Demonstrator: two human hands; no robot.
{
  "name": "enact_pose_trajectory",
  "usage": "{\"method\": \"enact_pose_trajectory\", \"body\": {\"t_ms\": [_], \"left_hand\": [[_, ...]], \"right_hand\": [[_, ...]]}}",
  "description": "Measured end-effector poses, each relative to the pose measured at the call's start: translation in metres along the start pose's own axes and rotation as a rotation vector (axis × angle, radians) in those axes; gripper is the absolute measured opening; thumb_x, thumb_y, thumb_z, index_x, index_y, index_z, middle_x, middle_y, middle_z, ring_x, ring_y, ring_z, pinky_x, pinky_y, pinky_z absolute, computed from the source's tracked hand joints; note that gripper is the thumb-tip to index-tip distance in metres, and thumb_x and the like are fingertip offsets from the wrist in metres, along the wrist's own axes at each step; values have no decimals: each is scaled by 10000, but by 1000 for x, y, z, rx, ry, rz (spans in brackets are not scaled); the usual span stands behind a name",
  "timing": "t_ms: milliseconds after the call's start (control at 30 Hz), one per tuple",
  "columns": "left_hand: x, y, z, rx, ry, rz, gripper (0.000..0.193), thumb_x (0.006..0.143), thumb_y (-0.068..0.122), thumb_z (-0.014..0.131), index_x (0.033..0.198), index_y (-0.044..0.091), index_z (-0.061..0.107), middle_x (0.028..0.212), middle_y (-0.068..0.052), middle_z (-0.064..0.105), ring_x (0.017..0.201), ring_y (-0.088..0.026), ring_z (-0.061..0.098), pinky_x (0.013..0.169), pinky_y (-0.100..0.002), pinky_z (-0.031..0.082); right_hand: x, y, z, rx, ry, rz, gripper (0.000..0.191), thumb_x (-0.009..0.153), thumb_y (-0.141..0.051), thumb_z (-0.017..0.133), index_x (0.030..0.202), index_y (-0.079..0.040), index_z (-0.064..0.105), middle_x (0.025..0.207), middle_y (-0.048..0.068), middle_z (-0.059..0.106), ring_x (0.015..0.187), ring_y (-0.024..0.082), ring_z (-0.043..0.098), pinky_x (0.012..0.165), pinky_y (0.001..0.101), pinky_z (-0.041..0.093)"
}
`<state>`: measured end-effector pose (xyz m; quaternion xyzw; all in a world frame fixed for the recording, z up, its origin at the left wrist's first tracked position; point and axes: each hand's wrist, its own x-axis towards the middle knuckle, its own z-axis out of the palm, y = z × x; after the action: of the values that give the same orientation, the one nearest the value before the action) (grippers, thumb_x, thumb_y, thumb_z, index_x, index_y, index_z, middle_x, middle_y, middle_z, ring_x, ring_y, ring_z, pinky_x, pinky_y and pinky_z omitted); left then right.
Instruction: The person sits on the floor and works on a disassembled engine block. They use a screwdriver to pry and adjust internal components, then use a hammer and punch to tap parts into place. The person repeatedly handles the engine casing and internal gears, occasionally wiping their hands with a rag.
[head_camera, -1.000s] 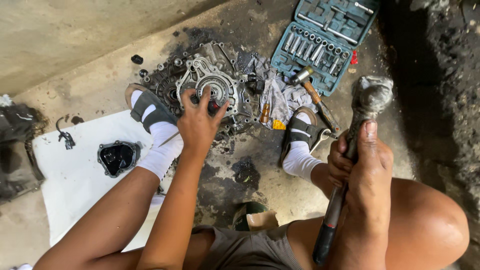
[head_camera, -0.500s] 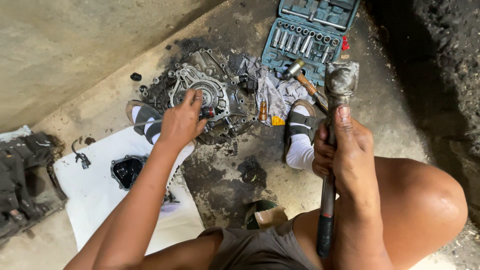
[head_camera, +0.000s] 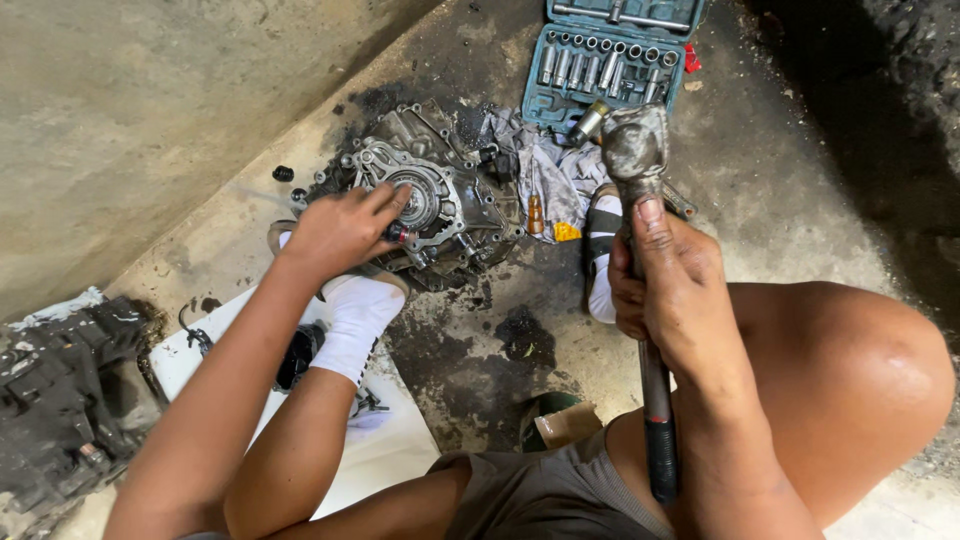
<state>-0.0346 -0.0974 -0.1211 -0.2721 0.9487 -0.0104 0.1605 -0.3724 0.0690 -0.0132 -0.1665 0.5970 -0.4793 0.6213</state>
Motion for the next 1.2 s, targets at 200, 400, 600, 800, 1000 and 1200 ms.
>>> {"method": "enact_pose_trajectory", "body": {"t_ms": [200,400,600,800,1000,1200], "left_hand": [[10,61,9,-214,225,-492,700,909,598,760,1313,39,640,1216,-162,607,612,-275,715,424,-374,562],[1,54,31,-110,182,-300,642,775,402,841,1311,143,601,1209,-123,612,751,-231,739,523,-341,576],[-14,31,27,42,204,-52,576,760,374,852,1273,245,623,1251,-136,608,796,-203,737,540,-312,577],[-12,58,21,-258,220,-376,651,858,544,783,1275,69,629,1156,-181,616,573,-284,705,453,-396,580],[18,77,11,-259,280,-677,696,919,593,712,1177,-48,629,1159,-250,628,602,-368,722,466,-449,588],[32,70,3,-267,156,-727,690,918,610,711,1030,-69,663,1046,-276,675,643,-370,738,478,-434,596]], "right_hand": [[-2,1,0,-10,-35,1,459,1043,-462,480,822,-61,501,559,-19,363,430,73,301,358,263,252],[-2,3,-1,-6,-19,44,454,1040,-459,486,818,-63,498,559,-26,355,433,70,295,360,260,242],[-1,6,-3,4,-43,49,445,1038,-462,495,820,-74,491,565,-37,353,434,64,286,362,257,235],[4,9,-1,-30,-11,66,445,1036,-461,497,812,-76,484,564,-33,354,429,69,291,359,263,241],[4,9,5,-33,-27,53,434,1034,-454,500,818,-78,498,561,-28,366,426,69,300,360,262,248],[1,11,8,-44,-54,55,442,1040,-453,498,813,-74,499,561,-31,365,430,67,303,357,259,247]]}}
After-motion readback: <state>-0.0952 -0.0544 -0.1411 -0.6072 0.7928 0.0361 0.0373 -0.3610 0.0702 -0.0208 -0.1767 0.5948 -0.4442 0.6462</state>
